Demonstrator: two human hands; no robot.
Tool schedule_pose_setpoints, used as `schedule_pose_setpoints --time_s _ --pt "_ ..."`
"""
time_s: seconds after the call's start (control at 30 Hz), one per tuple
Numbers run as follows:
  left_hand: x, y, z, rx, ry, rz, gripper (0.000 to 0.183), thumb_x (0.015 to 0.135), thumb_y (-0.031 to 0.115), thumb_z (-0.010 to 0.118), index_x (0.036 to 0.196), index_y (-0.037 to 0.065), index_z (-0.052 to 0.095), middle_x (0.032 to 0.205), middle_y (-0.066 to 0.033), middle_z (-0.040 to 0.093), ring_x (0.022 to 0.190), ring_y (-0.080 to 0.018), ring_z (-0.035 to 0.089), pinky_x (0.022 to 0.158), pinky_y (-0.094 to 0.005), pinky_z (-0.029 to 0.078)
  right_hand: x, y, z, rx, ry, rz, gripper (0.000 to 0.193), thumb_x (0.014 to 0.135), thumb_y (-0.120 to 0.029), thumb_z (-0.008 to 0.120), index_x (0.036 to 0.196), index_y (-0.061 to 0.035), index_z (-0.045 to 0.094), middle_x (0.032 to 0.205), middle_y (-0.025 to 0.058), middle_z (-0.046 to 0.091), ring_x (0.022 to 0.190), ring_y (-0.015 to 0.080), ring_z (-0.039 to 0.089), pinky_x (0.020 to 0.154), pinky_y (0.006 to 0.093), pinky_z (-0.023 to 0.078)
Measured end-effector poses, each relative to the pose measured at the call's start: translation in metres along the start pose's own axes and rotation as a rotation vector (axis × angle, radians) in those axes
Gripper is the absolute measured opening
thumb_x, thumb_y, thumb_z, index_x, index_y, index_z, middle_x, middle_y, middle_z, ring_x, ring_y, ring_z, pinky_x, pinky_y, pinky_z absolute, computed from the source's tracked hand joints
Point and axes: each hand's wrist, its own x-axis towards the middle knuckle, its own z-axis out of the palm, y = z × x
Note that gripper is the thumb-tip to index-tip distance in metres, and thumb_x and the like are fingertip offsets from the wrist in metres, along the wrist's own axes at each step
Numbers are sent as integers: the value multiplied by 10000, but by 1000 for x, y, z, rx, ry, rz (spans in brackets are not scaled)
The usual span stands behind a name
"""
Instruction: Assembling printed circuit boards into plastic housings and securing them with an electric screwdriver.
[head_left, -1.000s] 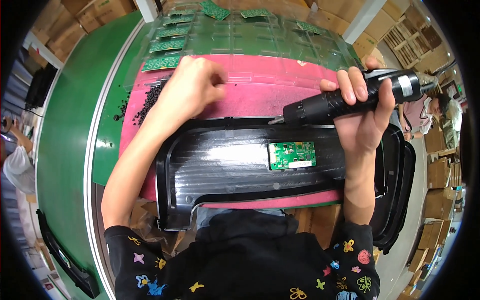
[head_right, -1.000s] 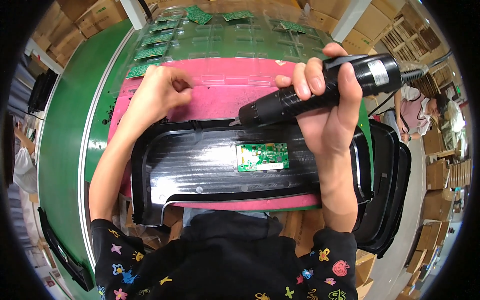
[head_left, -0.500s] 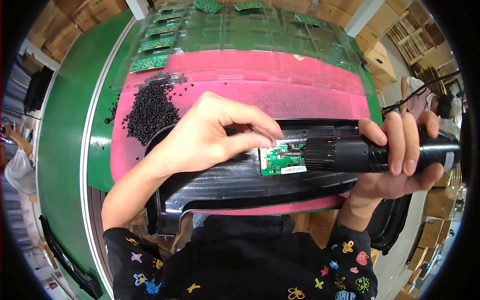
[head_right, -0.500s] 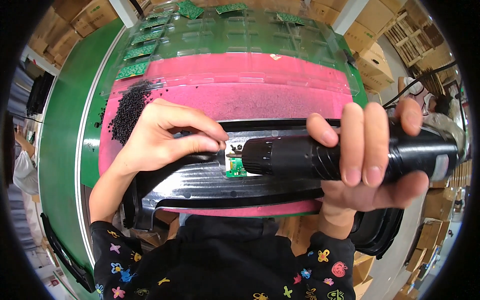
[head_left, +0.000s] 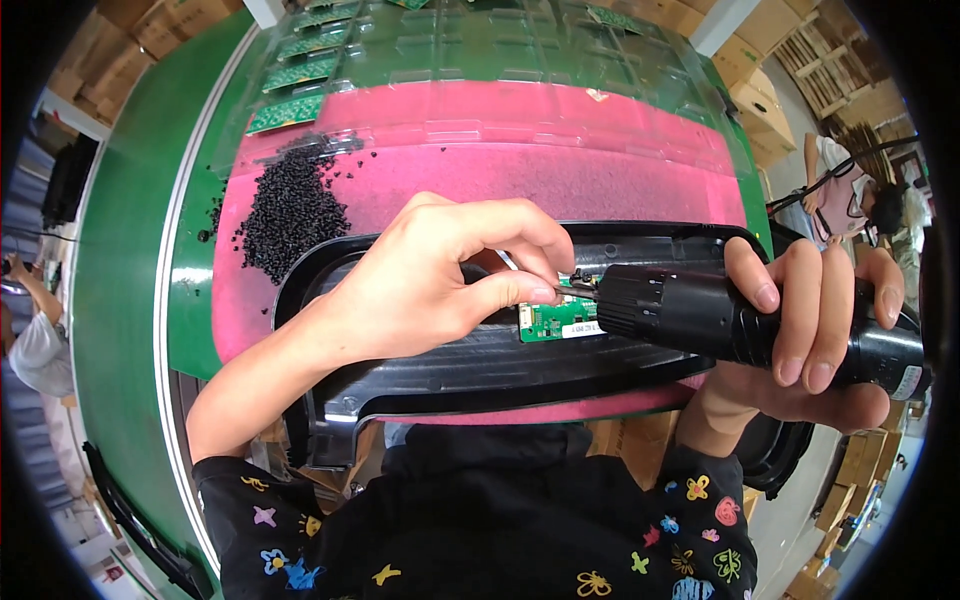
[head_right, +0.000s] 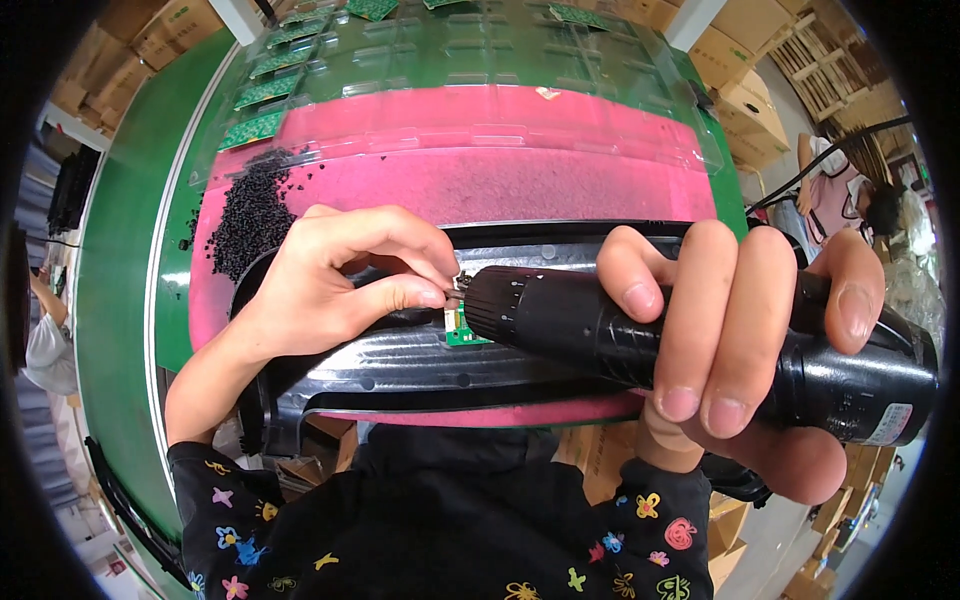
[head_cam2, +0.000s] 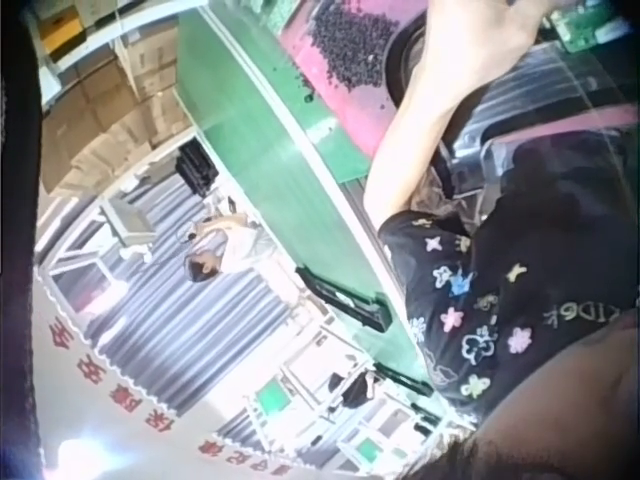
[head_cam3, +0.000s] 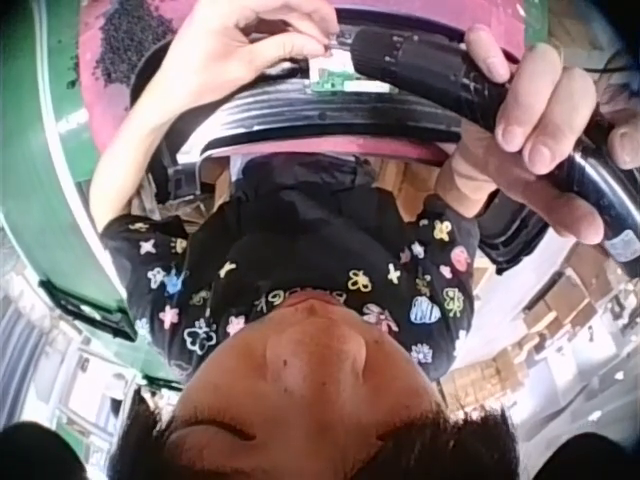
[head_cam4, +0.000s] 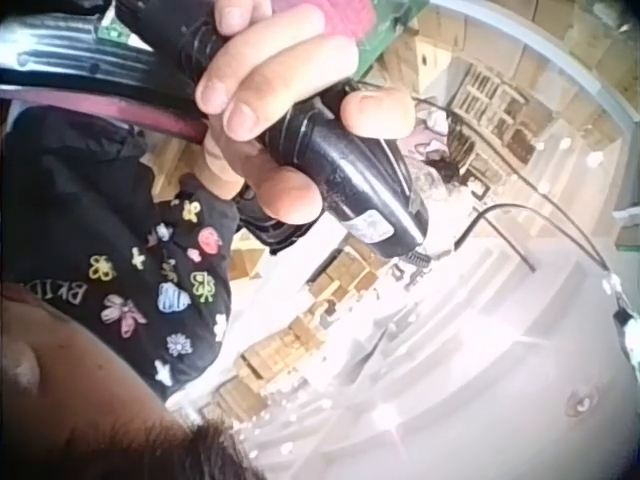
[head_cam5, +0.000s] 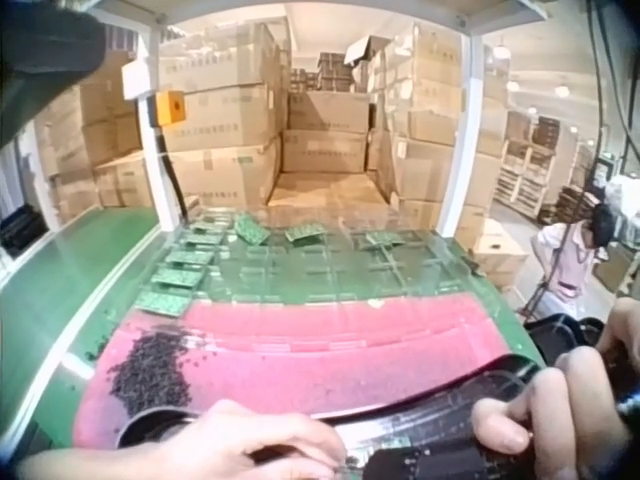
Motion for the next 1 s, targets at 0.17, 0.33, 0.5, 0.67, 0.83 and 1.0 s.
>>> schedule_pose_setpoints --time_s 0.17,0.33,0.5,0.67,0.83,1.0 --pt "1 1 0 65 8 61 153 776 -50 706 918 -34 650 827 -88 695 773 -161 699 705 -264 562 0 0 1 -15 5 1 440 761 -221 792 1052 -153 468 687 -46 544 638 87 522 802 313 327" --pt "-1 -1 1 77 -16 85 171 771 -55 706 932 -45 653 842 -106 693 778 -172 692 715 -271 559 0 4 -3 5 -41 29 439 761 -221 790 1056 -155 472 687 -45 546 637 89 522 797 315 326" --pt "2 0 3 95 -56 113 183 746 -54 718 924 -37 680 871 -130 684 813 -196 670 720 -295 539 0 10 -5 17 -90 19 421 791 -226 773 1078 -164 471 715 -44 561 656 92 538 807 321 336" --pt "1 2 6 -22 3 28 136 709 -52 740 836 -41 694 820 -130 673 756 -207 658 683 -292 527 4 17 -2 115 -146 47 408 831 -260 728 1120 -176 452 732 -41 566 665 97 549 827 329 347" --pt "1 2 7 162 77 179 146 685 -66 745 818 -49 687 777 -118 656 722 -202 630 640 -288 496 -6 7 -7 -5 -15 6 380 816 -277 698 1058 -145 436 713 -40 563 633 91 542 792 318 363" --pt "0 -1 0 252 200 217 95 725 -66 705 811 -49 671 773 -108 648 727 -205 629 636 -286 492 0 -23 -16 -348 33 149 400 846 -374 617 1034 -78 424 638 -44 521 525 66 486 656 268 360"
